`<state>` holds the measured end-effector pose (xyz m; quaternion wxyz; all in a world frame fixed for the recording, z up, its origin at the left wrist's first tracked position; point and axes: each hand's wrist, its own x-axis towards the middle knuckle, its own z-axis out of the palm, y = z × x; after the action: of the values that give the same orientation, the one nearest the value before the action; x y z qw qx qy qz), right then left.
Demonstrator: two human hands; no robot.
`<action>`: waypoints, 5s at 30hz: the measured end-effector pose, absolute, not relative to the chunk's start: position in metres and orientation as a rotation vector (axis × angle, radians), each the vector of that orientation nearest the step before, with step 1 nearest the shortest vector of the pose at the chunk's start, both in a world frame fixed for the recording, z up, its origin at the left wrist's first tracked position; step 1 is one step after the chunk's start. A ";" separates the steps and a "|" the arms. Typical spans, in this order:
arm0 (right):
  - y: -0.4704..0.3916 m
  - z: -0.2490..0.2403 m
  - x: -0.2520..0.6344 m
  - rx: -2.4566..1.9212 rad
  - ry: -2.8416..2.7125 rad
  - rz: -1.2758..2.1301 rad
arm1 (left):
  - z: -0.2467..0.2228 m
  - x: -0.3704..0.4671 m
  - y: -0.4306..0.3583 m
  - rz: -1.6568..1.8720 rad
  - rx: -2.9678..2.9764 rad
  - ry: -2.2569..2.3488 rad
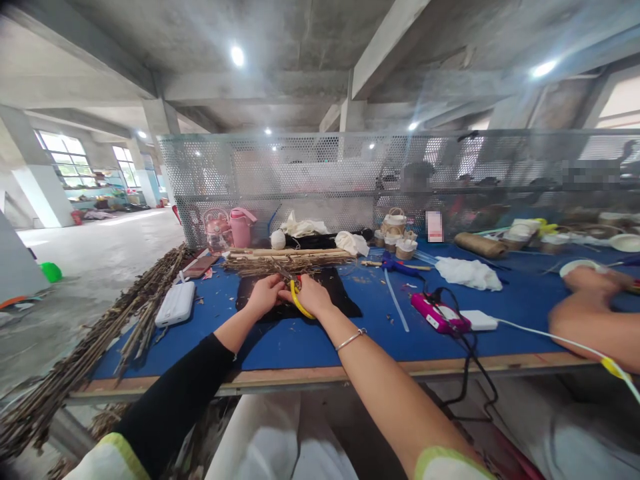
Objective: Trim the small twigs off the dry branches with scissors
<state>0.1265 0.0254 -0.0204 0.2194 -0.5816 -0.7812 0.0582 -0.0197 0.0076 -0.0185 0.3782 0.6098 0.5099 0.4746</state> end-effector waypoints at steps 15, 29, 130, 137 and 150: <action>0.023 -0.017 0.123 -1.701 -2.153 0.110 | -0.023 -0.022 0.012 1.216 1.549 1.307; 0.027 -0.017 0.124 -1.733 -2.123 0.173 | -0.025 -0.020 0.015 1.204 1.519 1.379; 0.018 -0.016 0.124 -1.629 -2.138 0.200 | -0.023 -0.015 0.013 1.451 1.256 1.147; 0.021 -0.019 0.124 -1.517 -2.149 0.239 | -0.027 -0.016 0.018 1.487 1.253 1.044; 0.022 -0.019 0.125 -1.415 -2.141 0.303 | -0.026 -0.013 0.016 1.475 1.221 1.018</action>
<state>0.1250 0.0216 -0.0190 0.2753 -0.5265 -0.7965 0.1126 -0.0133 0.0157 -0.0259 0.4676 0.4977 0.4148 0.6013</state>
